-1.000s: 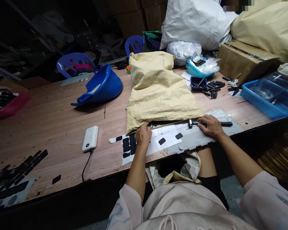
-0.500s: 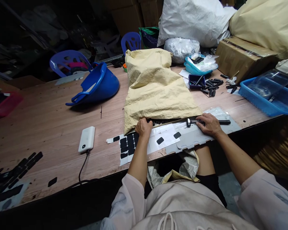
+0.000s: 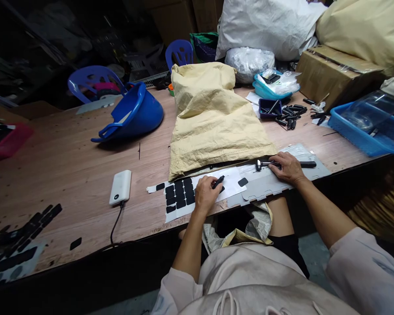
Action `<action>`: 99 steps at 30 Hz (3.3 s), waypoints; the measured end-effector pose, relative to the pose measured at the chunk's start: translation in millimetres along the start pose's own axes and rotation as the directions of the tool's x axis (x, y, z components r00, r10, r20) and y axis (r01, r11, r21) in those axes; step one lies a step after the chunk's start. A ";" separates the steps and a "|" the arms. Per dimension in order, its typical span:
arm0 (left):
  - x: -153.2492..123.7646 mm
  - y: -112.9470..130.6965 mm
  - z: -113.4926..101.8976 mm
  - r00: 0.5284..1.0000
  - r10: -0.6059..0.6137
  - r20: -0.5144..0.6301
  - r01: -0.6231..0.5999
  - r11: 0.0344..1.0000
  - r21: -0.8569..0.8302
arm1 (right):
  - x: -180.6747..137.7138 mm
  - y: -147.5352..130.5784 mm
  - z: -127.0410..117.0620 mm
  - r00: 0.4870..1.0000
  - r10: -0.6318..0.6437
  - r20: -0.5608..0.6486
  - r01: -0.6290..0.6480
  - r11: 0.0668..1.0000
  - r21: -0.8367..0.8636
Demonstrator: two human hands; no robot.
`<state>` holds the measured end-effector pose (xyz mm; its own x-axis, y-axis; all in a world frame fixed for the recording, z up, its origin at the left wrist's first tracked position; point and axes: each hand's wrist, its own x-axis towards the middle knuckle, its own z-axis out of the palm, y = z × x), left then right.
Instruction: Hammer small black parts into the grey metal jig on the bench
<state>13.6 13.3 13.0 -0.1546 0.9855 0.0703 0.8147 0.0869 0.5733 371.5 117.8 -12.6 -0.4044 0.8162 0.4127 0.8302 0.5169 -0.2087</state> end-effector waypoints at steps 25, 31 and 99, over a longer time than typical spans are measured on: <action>-1.7 -10.7 32.0 0.985 0.171 -0.031 -0.174 0.964 -0.203 | -13.0 -61.8 -13.5 0.993 0.005 -0.114 0.017 0.982 0.189; -1.6 -11.4 33.7 0.986 0.164 -0.022 -0.165 0.963 -0.214 | -21.5 -128.8 -7.9 0.997 0.042 -0.066 -0.019 0.947 0.321; -81.3 7.9 25.5 0.882 0.450 0.137 -0.354 0.827 -0.438 | -9.6 26.3 -10.5 0.998 0.059 0.010 -0.059 0.998 -0.020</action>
<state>46.9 -62.4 -9.0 0.3066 0.9287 0.2084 0.4834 -0.3406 0.8064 401.2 120.8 -12.8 -0.3582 0.8480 0.3905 0.8603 0.4623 -0.2149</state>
